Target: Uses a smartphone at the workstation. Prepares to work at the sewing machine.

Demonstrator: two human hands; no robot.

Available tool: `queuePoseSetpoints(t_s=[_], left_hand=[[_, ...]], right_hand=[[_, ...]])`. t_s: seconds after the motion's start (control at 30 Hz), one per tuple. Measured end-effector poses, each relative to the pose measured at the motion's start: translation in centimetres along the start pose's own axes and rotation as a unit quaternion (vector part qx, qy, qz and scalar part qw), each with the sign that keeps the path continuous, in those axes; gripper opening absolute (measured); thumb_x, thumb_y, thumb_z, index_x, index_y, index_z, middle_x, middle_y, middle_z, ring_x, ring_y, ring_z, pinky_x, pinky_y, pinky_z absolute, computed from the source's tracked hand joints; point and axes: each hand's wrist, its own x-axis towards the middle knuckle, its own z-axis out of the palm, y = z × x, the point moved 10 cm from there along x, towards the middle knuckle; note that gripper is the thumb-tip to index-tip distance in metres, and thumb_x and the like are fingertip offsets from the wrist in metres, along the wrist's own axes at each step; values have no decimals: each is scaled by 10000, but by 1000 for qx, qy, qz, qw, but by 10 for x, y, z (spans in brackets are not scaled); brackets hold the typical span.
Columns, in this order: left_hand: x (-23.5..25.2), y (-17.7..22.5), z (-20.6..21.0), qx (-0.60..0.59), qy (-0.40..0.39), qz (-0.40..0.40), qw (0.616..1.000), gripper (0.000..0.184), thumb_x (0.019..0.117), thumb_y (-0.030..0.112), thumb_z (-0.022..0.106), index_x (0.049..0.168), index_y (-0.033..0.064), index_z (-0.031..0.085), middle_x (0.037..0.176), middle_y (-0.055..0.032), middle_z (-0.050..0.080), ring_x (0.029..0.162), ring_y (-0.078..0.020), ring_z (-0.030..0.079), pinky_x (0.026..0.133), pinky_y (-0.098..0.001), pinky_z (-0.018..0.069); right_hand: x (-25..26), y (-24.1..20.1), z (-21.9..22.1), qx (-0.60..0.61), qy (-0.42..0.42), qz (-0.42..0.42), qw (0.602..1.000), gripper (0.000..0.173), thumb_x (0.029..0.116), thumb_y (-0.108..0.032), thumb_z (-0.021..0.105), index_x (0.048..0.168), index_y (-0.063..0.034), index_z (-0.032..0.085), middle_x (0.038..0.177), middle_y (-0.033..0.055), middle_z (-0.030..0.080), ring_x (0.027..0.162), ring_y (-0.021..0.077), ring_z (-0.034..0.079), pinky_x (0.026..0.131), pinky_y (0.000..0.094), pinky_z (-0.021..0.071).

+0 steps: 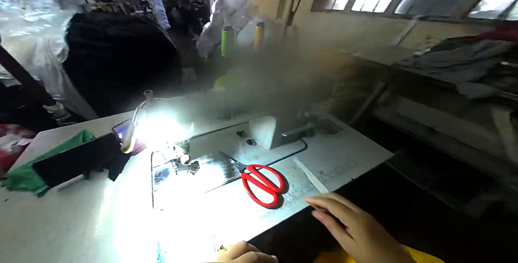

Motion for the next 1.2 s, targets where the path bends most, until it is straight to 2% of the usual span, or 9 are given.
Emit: queuePoseSetpoints(t_s=[0.13, 0.37, 0.5, 0.63, 0.7, 0.77, 0.93, 1.07, 1.2], left_hand=[[5, -18, -32, -15, 48, -25, 998, 330, 998, 106, 607, 1303, -14, 643, 1223, -204, 667, 1143, -277, 656, 1004, -443, 530], [62, -69, -84, 58, 169, -95, 979, 305, 977, 71, 594, 1255, -18, 683, 1167, -189, 711, 1065, -273, 693, 946, -415, 548], [123, -96, -107, 109, 115, -206, 966, 372, 1025, 123, 546, 1384, 56, 613, 1339, -174, 636, 1209, -266, 644, 1065, -407, 501], [168, -117, -118, 87, 113, -255, 956, 417, 1049, 128, 502, 1459, 64, 541, 1451, -152, 578, 1295, -250, 602, 1124, -398, 457], [177, -117, -118, 44, 126, -262, 956, 410, 1054, 140, 496, 1453, 60, 547, 1426, -137, 603, 1245, -220, 635, 1093, -382, 478], [179, -106, -112, -15, 151, -213, 965, 370, 1035, 105, 522, 1390, 29, 589, 1359, -138, 641, 1164, -190, 669, 1030, -345, 520], [146, -77, -85, -230, 238, -96, 939, 273, 1004, 29, 563, 1255, -54, 631, 1152, -98, 703, 943, -83, 691, 849, -264, 579], [107, -64, -86, -213, 341, -80, 912, 401, 990, 57, 610, 1357, -90, 539, 1290, -170, 634, 1042, -140, 694, 889, -311, 597], [85, -55, -88, -70, 389, -44, 918, 341, 916, 38, 706, 1232, -83, 661, 1188, -209, 651, 1009, -189, 687, 825, -303, 603]], right_hand=[[94, -14, 46, -68, 55, -32, 996, 246, 971, -136, 602, 1153, -71, 754, 1070, 127, 733, 920, 271, 737, 800, 441, 624], [179, 14, 131, -195, -176, 156, 952, 382, 1054, -118, 492, 1414, -34, 587, 1377, 233, 586, 1281, 378, 584, 1045, 490, 497], [174, 19, 133, -146, -164, 136, 966, 296, 1007, 22, 496, 1245, 43, 671, 1302, 282, 611, 1251, 423, 595, 1032, 508, 508], [153, 19, 90, 115, 46, 49, 991, 236, 933, 39, 574, 1123, 75, 708, 1106, 213, 717, 1057, 297, 700, 957, 416, 565], [141, 28, 78, 348, 56, 96, 931, 263, 948, 42, 537, 1178, 101, 651, 1136, 151, 709, 1003, 160, 709, 897, 314, 593], [130, 32, 75, 521, 38, 168, 836, 237, 965, 74, 509, 1181, 50, 604, 1115, 82, 710, 957, 165, 733, 862, 361, 633], [119, 23, 81, 617, 16, 212, 758, 231, 990, 73, 472, 1160, -33, 587, 1090, 30, 709, 940, 175, 740, 871, 376, 640], [123, 7, 84, 584, 56, 119, 801, 239, 950, 85, 569, 1151, -38, 601, 1053, 0, 727, 915, 130, 731, 855, 347, 635], [123, -22, 84, 432, 75, 16, 898, 173, 929, 39, 664, 1098, 78, 661, 1049, 94, 680, 930, 89, 693, 832, 259, 612]])
